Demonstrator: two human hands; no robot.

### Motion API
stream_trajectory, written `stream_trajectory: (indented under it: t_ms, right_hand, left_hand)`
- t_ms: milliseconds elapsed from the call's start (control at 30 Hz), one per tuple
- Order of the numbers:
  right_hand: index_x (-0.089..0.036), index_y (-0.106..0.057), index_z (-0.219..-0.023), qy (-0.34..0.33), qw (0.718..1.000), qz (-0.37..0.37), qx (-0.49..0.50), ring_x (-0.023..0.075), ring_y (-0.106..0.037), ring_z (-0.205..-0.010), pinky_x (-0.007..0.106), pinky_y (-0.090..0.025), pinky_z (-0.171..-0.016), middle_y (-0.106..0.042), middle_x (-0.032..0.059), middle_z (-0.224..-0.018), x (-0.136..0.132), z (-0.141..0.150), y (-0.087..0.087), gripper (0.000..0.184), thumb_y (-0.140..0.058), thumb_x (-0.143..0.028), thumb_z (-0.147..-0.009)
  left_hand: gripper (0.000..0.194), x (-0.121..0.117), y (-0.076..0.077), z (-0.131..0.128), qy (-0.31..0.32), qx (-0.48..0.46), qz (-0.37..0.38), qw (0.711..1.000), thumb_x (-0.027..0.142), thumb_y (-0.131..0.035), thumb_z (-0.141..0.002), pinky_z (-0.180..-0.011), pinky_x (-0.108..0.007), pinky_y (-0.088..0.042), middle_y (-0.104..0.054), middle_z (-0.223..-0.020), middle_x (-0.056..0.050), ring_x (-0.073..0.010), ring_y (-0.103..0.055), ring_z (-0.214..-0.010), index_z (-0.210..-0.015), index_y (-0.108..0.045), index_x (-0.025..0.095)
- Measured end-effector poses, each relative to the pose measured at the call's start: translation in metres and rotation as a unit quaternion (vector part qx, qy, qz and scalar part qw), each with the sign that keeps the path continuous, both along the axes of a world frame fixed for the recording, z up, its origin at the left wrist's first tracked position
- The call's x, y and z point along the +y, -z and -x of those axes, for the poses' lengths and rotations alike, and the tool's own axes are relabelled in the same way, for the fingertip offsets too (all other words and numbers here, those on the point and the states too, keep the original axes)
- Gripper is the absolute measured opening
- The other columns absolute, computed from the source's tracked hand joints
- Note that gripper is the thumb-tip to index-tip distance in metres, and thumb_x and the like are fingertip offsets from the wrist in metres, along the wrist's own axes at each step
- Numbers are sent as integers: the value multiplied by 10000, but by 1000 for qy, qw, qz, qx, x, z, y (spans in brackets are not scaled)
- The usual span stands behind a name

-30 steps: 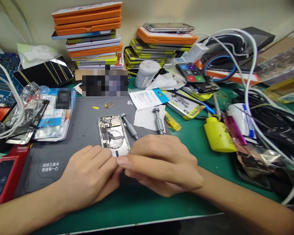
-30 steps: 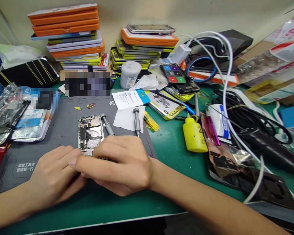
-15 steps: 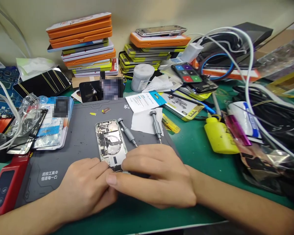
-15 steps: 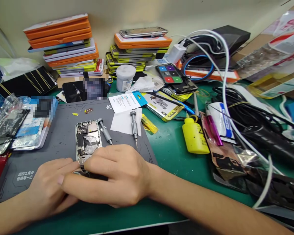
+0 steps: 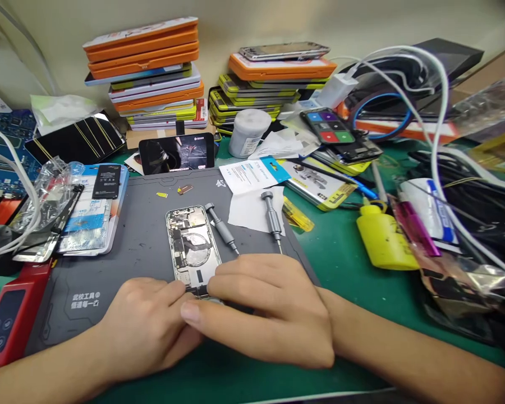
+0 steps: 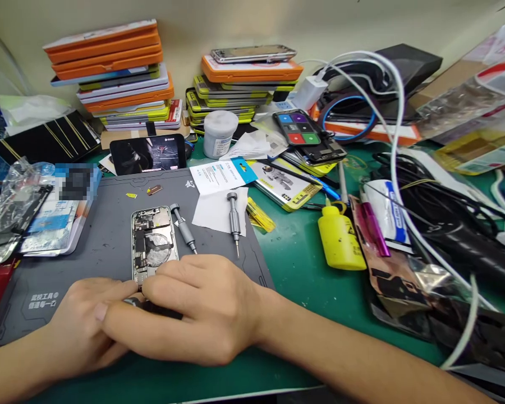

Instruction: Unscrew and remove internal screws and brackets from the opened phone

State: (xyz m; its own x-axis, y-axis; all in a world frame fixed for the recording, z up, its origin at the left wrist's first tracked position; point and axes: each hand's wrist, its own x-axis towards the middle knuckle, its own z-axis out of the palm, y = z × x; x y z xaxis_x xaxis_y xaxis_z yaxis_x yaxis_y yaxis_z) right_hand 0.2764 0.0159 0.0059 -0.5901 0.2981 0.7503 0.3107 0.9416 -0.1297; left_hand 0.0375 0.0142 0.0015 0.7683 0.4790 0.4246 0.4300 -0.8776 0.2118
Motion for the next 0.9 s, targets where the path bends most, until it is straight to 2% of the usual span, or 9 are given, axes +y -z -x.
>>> stream_trajectory:
  t_ms: [167,333,500,767,900]
  right_hand:
    - [-120,-724,-1260,6,1000,7,2,158,-733,-800,285,-637,-743,-729,15,-805,0,1,2,224,-657,-132,-1046]
    - [-113,-699,-1278,17,1000,14,1,157,-725,-814,291,-626,-756,-724,28,-829,-2,-1,3,226,-595,-164,-1085]
    - [-102,-685,-1306,35,999,36,-6,167,-728,-808,302,-628,-719,-725,24,-837,-3,-3,2,281,-680,-129,-1026]
    - [-86,-682,-1291,24,999,34,-6,170,-747,-846,305,-654,-784,-742,47,-864,0,-1,5,247,-574,-143,-1076]
    - [-85,-675,-1297,14,999,29,2,178,-746,-842,317,-662,-768,-743,58,-862,-1,-1,4,261,-544,-136,-1077]
  left_hand:
    - [395,1,0,0,1,-1,-11,1000,251,-377,-1125,-459,-294,-397,-570,-621,33,-133,-541,-471,-758,-522,231]
    - [360,2,0,-2,1,-12,-20,1000,219,-399,-1114,-482,-303,-396,-597,-629,33,-142,-555,-487,-792,-558,228]
    - [427,2,-1,-3,-2,-10,-20,1000,221,-371,-1129,-485,-314,-386,-573,-595,35,-139,-543,-476,-746,-560,223]
    - [472,3,-4,-5,-1,-15,-34,999,220,-352,-1148,-468,-328,-368,-556,-568,39,-135,-532,-457,-733,-578,215]
    - [463,3,-3,-4,0,-5,-31,1000,237,-372,-1144,-472,-326,-396,-573,-588,33,-141,-541,-469,-736,-588,213]
